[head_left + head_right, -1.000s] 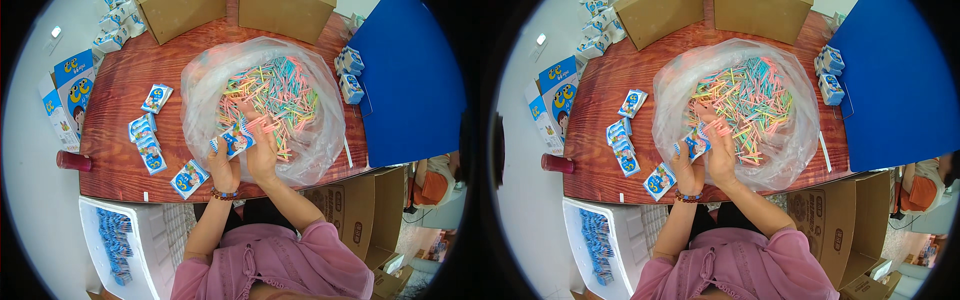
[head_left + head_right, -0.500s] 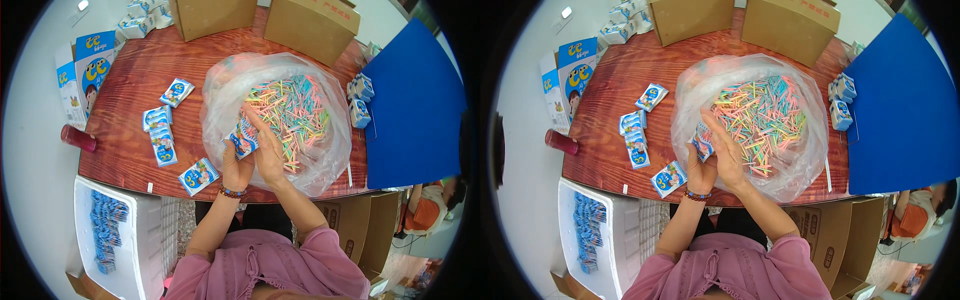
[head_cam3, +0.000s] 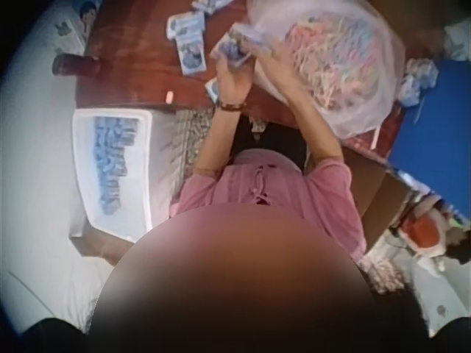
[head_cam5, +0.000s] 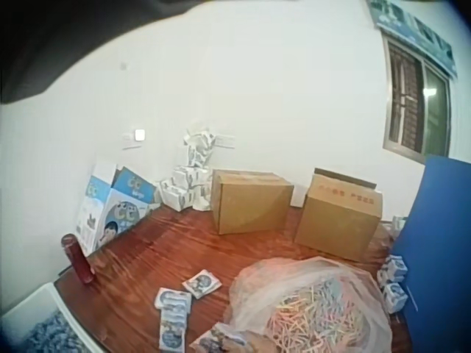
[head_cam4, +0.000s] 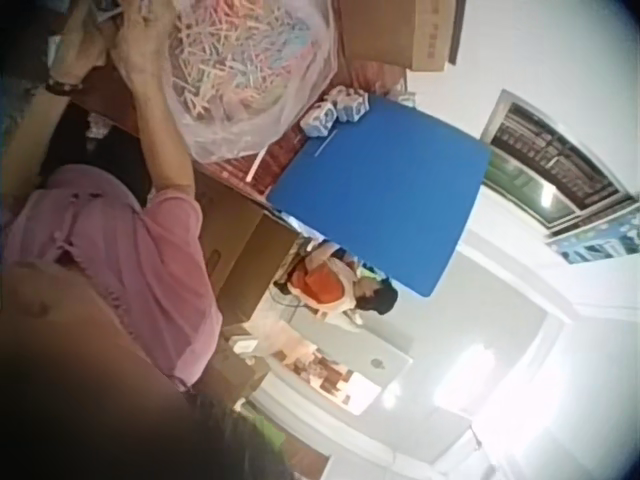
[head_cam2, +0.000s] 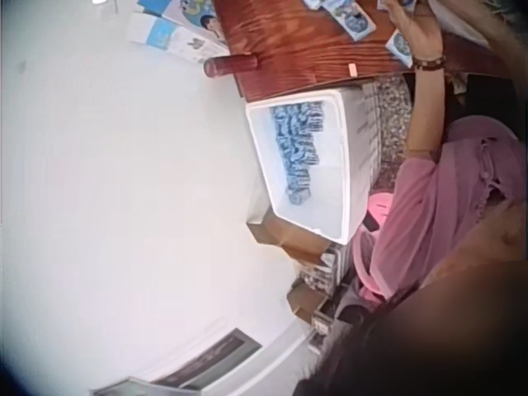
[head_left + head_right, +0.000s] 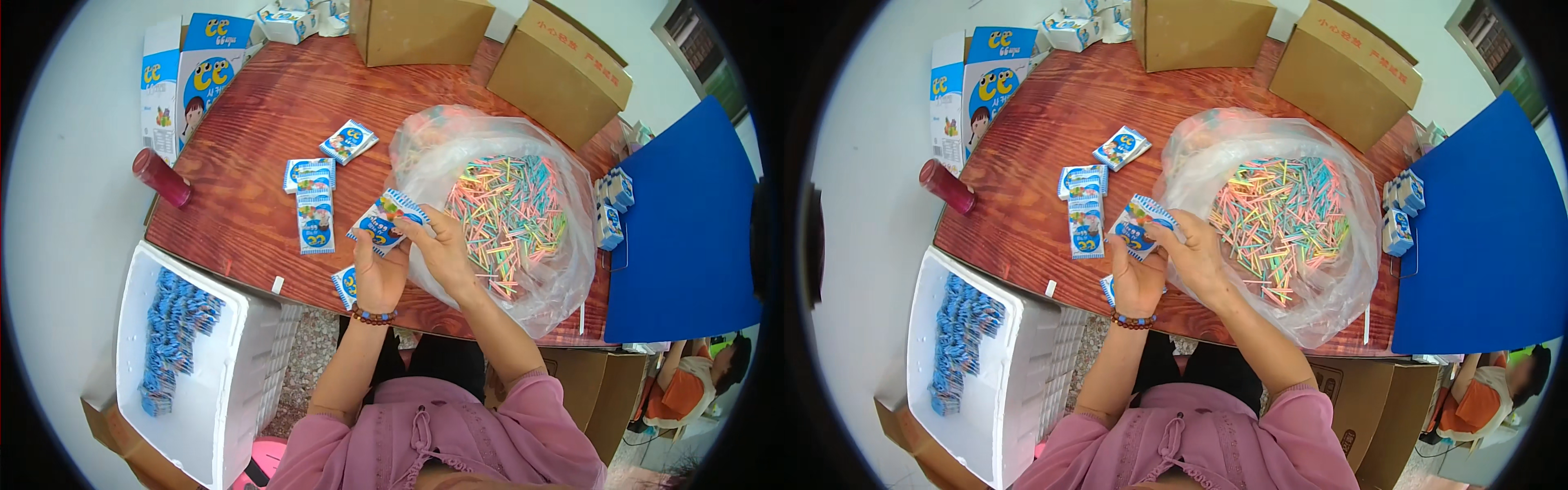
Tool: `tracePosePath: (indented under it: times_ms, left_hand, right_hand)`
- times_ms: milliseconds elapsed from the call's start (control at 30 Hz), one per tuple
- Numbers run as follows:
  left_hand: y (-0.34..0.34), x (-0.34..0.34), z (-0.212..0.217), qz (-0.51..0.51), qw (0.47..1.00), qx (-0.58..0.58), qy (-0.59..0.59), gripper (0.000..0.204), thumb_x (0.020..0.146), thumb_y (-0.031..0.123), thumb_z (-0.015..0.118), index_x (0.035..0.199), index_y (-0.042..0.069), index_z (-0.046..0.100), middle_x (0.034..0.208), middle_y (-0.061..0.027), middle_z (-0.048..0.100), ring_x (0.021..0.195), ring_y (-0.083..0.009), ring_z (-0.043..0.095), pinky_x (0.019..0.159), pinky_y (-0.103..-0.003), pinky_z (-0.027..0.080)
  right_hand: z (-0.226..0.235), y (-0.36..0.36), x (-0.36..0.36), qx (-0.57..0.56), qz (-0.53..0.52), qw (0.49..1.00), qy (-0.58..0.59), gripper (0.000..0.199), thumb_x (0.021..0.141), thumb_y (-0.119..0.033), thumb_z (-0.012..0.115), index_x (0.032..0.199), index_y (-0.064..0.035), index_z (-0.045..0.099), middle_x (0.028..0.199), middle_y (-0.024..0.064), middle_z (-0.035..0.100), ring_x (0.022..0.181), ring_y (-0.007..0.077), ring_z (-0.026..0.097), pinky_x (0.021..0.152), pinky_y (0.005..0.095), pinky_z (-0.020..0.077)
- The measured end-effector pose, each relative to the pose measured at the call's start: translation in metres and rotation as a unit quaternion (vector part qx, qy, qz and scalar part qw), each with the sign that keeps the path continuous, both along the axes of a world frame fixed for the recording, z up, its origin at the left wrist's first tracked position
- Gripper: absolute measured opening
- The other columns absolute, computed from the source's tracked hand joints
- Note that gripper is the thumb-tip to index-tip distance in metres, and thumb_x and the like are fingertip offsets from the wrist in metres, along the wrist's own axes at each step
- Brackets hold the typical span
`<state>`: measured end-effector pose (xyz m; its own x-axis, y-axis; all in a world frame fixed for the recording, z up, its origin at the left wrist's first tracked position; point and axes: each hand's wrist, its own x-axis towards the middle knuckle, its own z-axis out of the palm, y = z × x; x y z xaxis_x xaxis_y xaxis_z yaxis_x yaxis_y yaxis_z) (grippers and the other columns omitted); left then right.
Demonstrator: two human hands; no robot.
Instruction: Sorting small blue packets and colorful sticks into a plastic tray on a workbench.
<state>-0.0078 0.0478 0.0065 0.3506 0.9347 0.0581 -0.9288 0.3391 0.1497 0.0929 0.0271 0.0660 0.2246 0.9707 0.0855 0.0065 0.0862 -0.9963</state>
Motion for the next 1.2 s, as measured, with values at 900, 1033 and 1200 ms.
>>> tracePosePath:
  times_ms: [900,1033,1200]
  left_hand:
    - [-0.010,-0.111,-0.050,0.196,0.372,0.295,0.858,0.030,0.073,0.021,0.077,0.095,0.010,0.060,0.092,-0.0046,0.057,0.098,-0.0275,0.048,0.087,-0.043,0.028]
    - [-0.010,-0.113,-0.054,0.213,0.406,0.300,0.837,0.030,0.075,0.018,0.075,0.099,0.009,0.060,0.089,-0.0046,0.058,0.095,-0.0254,0.049,0.088,-0.041,0.029]
    - [-0.008,-0.114,-0.056,0.229,0.435,0.280,0.825,0.029,0.079,0.017,0.074,0.105,0.008,0.065,0.092,-0.0037,0.064,0.086,-0.0169,0.055,0.091,-0.035,0.029]
  right_hand:
    - [-0.091,0.055,-0.025,0.021,0.140,0.889,-0.436,0.026,0.076,-0.013,0.068,0.099,-0.0020,0.061,0.095,0.0148,0.061,0.092,0.0326,0.060,0.081,0.0417,0.0481]
    - [-0.084,0.038,-0.018,0.046,0.194,0.843,-0.500,0.018,0.075,-0.013,0.069,0.086,-0.0024,0.061,0.092,0.0140,0.059,0.088,0.0315,0.058,0.077,0.0405,0.0474]
    - [-0.085,0.036,-0.011,0.048,0.163,0.889,-0.426,0.012,0.076,-0.013,0.068,0.080,-0.0063,0.060,0.088,0.0117,0.060,0.084,0.0286,0.060,0.070,0.0403,0.0476]
